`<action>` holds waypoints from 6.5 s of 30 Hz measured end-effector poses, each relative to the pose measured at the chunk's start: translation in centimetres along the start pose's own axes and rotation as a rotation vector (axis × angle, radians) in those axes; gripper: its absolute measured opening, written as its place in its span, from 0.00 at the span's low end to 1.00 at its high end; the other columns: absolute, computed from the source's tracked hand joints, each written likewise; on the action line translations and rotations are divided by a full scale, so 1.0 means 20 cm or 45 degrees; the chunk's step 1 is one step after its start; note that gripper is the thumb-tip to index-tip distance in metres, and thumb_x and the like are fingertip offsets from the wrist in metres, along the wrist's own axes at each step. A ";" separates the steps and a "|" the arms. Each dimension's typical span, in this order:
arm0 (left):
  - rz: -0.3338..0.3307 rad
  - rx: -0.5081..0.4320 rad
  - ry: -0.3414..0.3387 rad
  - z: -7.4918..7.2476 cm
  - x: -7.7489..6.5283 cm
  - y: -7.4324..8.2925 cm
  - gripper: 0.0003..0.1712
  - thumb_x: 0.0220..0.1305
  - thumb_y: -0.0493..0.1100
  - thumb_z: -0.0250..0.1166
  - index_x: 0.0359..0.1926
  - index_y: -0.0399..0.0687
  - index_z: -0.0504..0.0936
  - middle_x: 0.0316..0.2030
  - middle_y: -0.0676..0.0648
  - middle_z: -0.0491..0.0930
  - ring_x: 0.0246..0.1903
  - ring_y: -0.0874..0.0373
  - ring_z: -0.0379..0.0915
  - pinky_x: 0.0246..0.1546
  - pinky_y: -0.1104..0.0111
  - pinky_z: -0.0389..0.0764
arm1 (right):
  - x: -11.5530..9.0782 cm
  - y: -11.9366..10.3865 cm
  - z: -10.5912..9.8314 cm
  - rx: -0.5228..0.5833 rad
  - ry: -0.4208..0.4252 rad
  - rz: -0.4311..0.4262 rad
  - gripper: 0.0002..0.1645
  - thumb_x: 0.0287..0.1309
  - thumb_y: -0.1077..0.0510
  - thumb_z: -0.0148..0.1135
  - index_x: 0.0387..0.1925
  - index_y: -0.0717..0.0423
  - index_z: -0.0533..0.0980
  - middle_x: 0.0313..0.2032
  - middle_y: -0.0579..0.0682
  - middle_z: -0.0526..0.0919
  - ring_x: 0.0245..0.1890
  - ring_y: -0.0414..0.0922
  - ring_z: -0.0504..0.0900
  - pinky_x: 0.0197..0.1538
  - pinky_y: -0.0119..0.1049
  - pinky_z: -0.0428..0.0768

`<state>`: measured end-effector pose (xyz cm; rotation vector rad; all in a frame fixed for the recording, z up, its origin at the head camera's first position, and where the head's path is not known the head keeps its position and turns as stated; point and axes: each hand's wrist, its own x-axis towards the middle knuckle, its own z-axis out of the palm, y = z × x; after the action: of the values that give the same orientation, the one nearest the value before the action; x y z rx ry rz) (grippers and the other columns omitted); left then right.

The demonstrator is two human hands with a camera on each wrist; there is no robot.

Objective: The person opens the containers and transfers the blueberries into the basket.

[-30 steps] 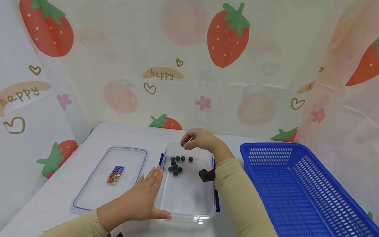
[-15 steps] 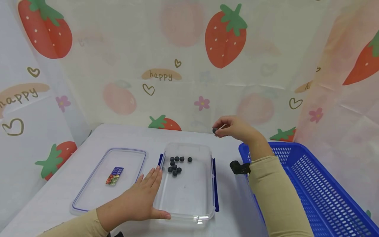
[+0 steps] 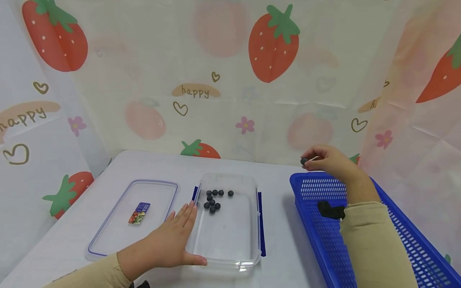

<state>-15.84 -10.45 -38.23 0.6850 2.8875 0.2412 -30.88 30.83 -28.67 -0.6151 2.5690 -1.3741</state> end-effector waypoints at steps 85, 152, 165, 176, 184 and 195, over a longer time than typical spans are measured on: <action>-0.011 0.012 -0.027 -0.01 0.01 0.00 0.74 0.36 0.86 0.45 0.70 0.36 0.40 0.70 0.37 0.35 0.69 0.45 0.31 0.64 0.48 0.45 | 0.33 -0.14 0.41 0.118 -0.168 -0.019 0.16 0.59 0.61 0.58 0.47 0.66 0.72 0.43 0.58 0.78 0.42 0.46 0.80 0.48 0.39 0.77; -0.008 0.016 -0.021 -0.02 0.00 0.00 0.75 0.34 0.88 0.42 0.70 0.36 0.41 0.70 0.37 0.36 0.69 0.44 0.32 0.64 0.47 0.44 | 0.54 -0.03 1.15 -0.224 -0.577 0.372 0.11 0.50 0.66 0.63 0.38 0.55 0.79 0.33 0.49 0.79 0.33 0.43 0.77 0.41 0.35 0.78; -0.007 -0.026 -0.003 0.00 0.01 0.00 0.74 0.36 0.85 0.48 0.70 0.36 0.41 0.70 0.37 0.36 0.69 0.44 0.30 0.64 0.46 0.44 | 0.53 -0.03 1.17 -0.295 -0.651 0.385 0.13 0.50 0.67 0.63 0.38 0.51 0.81 0.36 0.47 0.79 0.36 0.42 0.77 0.45 0.37 0.77; -0.006 -0.025 0.002 0.00 0.01 0.00 0.74 0.36 0.86 0.47 0.70 0.35 0.41 0.70 0.37 0.36 0.69 0.45 0.30 0.64 0.46 0.44 | 0.55 -0.02 1.16 -0.243 -0.610 0.309 0.10 0.49 0.70 0.62 0.33 0.55 0.77 0.34 0.48 0.78 0.34 0.42 0.77 0.40 0.34 0.78; -0.006 -0.005 0.002 -0.01 0.01 0.00 0.74 0.35 0.86 0.46 0.70 0.35 0.42 0.70 0.37 0.36 0.69 0.44 0.32 0.64 0.46 0.45 | 0.55 -0.04 1.13 -0.160 -0.550 0.302 0.08 0.52 0.68 0.62 0.35 0.57 0.77 0.33 0.50 0.78 0.34 0.43 0.78 0.41 0.35 0.79; -0.012 0.008 -0.010 -0.01 0.02 0.00 0.76 0.32 0.88 0.42 0.70 0.35 0.41 0.70 0.37 0.36 0.69 0.44 0.31 0.64 0.47 0.45 | 0.55 -0.07 1.05 -0.023 -0.502 0.177 0.08 0.53 0.65 0.62 0.38 0.60 0.77 0.37 0.53 0.80 0.36 0.45 0.79 0.44 0.36 0.78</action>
<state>-16.30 -10.29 -38.10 0.6714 2.8849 0.2273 -33.45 9.62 -38.85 -0.6246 2.2634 -1.0627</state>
